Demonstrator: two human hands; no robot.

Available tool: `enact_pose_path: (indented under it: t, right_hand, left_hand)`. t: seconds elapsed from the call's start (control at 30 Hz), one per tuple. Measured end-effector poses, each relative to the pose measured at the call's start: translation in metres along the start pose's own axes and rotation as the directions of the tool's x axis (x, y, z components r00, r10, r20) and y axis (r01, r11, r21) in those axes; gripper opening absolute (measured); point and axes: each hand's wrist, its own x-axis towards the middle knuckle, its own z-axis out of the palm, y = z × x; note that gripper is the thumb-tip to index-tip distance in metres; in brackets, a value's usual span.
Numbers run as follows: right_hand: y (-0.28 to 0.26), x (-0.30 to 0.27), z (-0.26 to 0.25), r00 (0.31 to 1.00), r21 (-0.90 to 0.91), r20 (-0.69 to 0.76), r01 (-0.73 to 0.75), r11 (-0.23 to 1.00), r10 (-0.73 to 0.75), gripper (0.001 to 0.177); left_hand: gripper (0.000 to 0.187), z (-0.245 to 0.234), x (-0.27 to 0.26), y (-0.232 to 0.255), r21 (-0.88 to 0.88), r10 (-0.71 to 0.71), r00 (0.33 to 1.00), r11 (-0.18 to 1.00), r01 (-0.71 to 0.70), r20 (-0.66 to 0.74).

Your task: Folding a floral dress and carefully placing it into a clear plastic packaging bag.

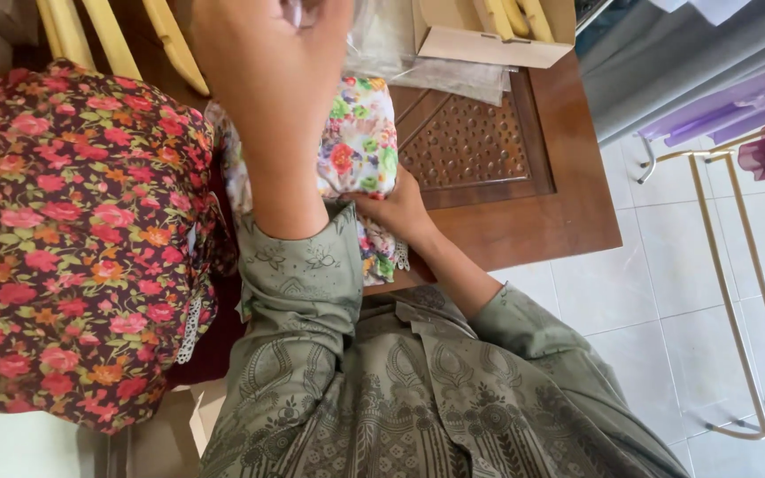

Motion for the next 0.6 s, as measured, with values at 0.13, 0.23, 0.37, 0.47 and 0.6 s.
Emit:
enact_pose_path:
  t: [0.13, 0.23, 0.37, 0.47, 0.6]
  right_hand:
    - [0.049, 0.003, -0.004, 0.994, 0.246, 0.012, 0.106, 0.963, -0.112, 0.037]
    - [0.019, -0.012, -0.010, 0.999, 0.506, 0.033, -0.052, 0.861, 0.040, 0.038]
    - [0.009, -0.036, -0.032, 0.999, 0.680, -0.029, -0.009, 0.733, 0.040, 0.050]
    - [0.028, -0.057, -0.064, 0.979, 0.604, -0.198, 0.083, 0.793, 0.049, 0.062]
    - [0.043, -0.081, -0.147, 0.952, 0.581, -0.305, 0.202, 0.788, -0.020, 0.068]
  left_hand:
    - [0.021, 0.007, -0.001, 0.015, -0.084, 0.061, 0.993, 0.995, -0.053, 0.100]
    - [0.015, 0.011, -0.007, 0.014, -0.170, 0.029, 0.990, 0.986, -0.005, 0.141]
    - [0.017, 0.006, 0.000, 0.016, -0.198, -0.026, 0.988, 0.979, 0.055, 0.150]
    - [0.020, -0.003, 0.001, 0.022, -0.207, -0.009, 0.986, 0.977, 0.044, 0.167]
    - [0.021, -0.001, 0.001, 0.010, -0.197, 0.045, 0.967, 0.980, 0.005, 0.250]
